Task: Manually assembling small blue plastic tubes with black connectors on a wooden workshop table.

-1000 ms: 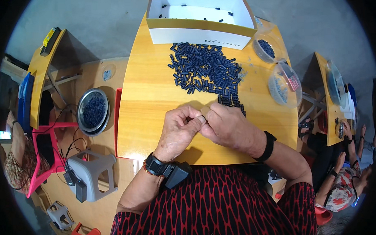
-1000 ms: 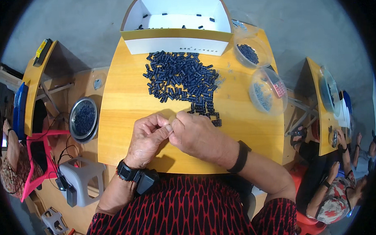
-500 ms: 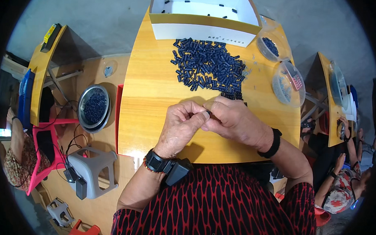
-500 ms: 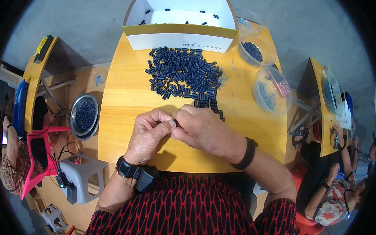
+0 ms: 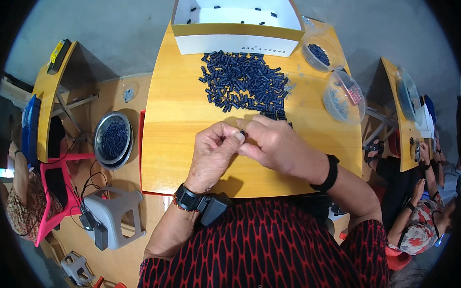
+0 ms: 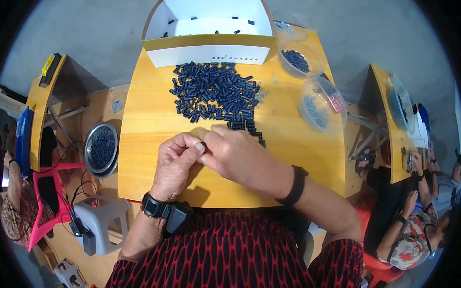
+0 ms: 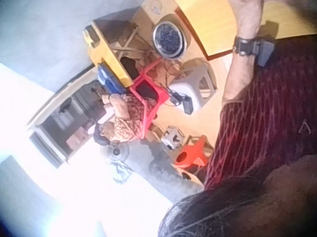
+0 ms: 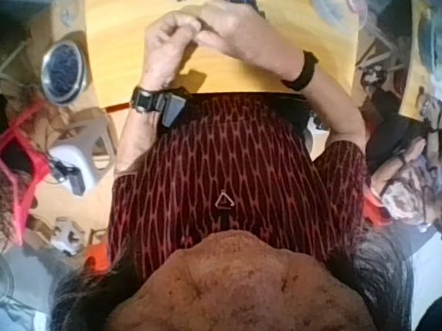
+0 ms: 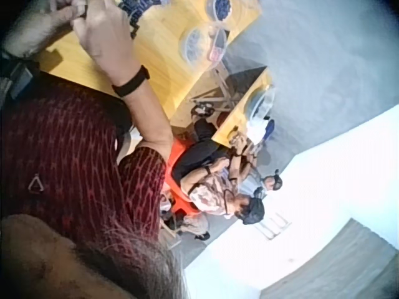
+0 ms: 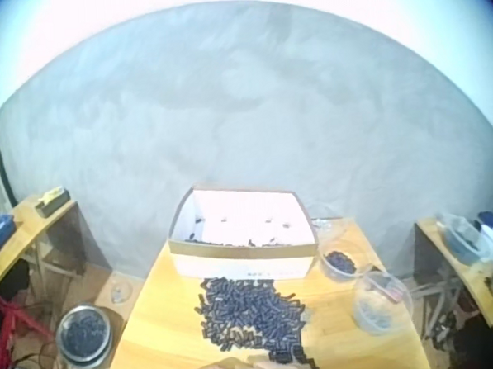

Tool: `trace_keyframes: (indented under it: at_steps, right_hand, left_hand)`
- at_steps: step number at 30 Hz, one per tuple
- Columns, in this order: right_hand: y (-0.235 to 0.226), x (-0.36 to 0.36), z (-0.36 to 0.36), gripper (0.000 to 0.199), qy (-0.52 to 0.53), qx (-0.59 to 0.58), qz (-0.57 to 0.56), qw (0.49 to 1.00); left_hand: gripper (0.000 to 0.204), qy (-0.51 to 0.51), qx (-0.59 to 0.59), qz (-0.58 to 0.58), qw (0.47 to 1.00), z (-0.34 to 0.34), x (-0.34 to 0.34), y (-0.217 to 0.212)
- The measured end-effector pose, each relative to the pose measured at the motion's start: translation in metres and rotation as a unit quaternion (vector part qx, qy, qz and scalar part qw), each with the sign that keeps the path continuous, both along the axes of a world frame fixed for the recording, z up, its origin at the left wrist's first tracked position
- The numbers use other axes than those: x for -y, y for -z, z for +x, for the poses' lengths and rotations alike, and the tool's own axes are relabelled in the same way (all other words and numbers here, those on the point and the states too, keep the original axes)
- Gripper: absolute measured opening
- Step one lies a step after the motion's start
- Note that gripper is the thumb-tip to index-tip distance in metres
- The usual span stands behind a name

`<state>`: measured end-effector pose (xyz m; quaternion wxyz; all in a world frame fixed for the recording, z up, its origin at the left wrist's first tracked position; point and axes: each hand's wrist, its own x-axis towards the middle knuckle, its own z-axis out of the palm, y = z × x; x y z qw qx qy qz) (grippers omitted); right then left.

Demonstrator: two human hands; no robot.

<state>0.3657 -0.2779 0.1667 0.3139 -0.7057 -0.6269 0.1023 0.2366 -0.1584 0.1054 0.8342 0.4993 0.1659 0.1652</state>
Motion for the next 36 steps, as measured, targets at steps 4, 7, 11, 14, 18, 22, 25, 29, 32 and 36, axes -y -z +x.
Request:
trace_keyframes:
  at_steps: [4, 7, 11, 14, 18, 22, 25, 29, 32, 36]
  right_hand:
    - [-0.026, 0.013, 0.031, 0.013, 0.056, -0.054, 0.040, 0.996]
    - [-0.030, 0.036, 0.054, 0.009, 0.177, -0.146, 0.044, 0.972]
    - [-0.014, 0.071, 0.062, 0.008, 0.140, -0.112, -0.025, 0.984]
    - [0.001, 0.083, 0.056, 0.008, 0.114, -0.113, -0.039, 0.986]
    - [0.008, 0.084, 0.052, 0.007, 0.089, -0.081, -0.030, 0.992]
    - [0.009, 0.080, 0.052, 0.010, 0.077, -0.046, -0.043, 0.995]
    - [0.012, 0.079, 0.053, 0.012, 0.064, -0.011, -0.062, 0.996]
    - [0.013, 0.079, 0.052, 0.008, 0.068, 0.026, -0.088, 0.993]
    - [0.011, 0.079, 0.051, 0.009, 0.074, 0.006, -0.069, 0.995]
    - [0.009, 0.083, 0.051, 0.009, 0.074, -0.122, -0.017, 0.990]
  left_hand:
    - [0.005, -0.053, 0.004, -0.053, 0.997, -0.005, -0.002, -0.012]
    - [0.003, -0.136, 0.036, 0.079, 0.987, -0.007, -0.010, -0.026]
    - [0.004, -0.273, 0.046, 0.152, 0.949, -0.024, -0.039, -0.033]
    - [0.005, -0.371, 0.069, 0.186, 0.907, -0.050, -0.070, -0.026]
    - [0.009, -0.475, -0.043, 0.209, 0.854, -0.101, -0.098, -0.013]
    - [0.009, -0.519, -0.108, 0.178, 0.829, -0.148, -0.112, 0.015]
    - [0.012, -0.474, -0.256, 0.117, 0.834, -0.157, -0.107, 0.033]
    - [0.013, -0.362, -0.248, 0.106, 0.892, -0.189, -0.124, 0.091]
    - [0.017, -0.302, -0.259, 0.051, 0.916, -0.193, -0.128, 0.103]
    - [0.015, -0.362, -0.274, 0.092, 0.886, -0.183, -0.119, 0.086]
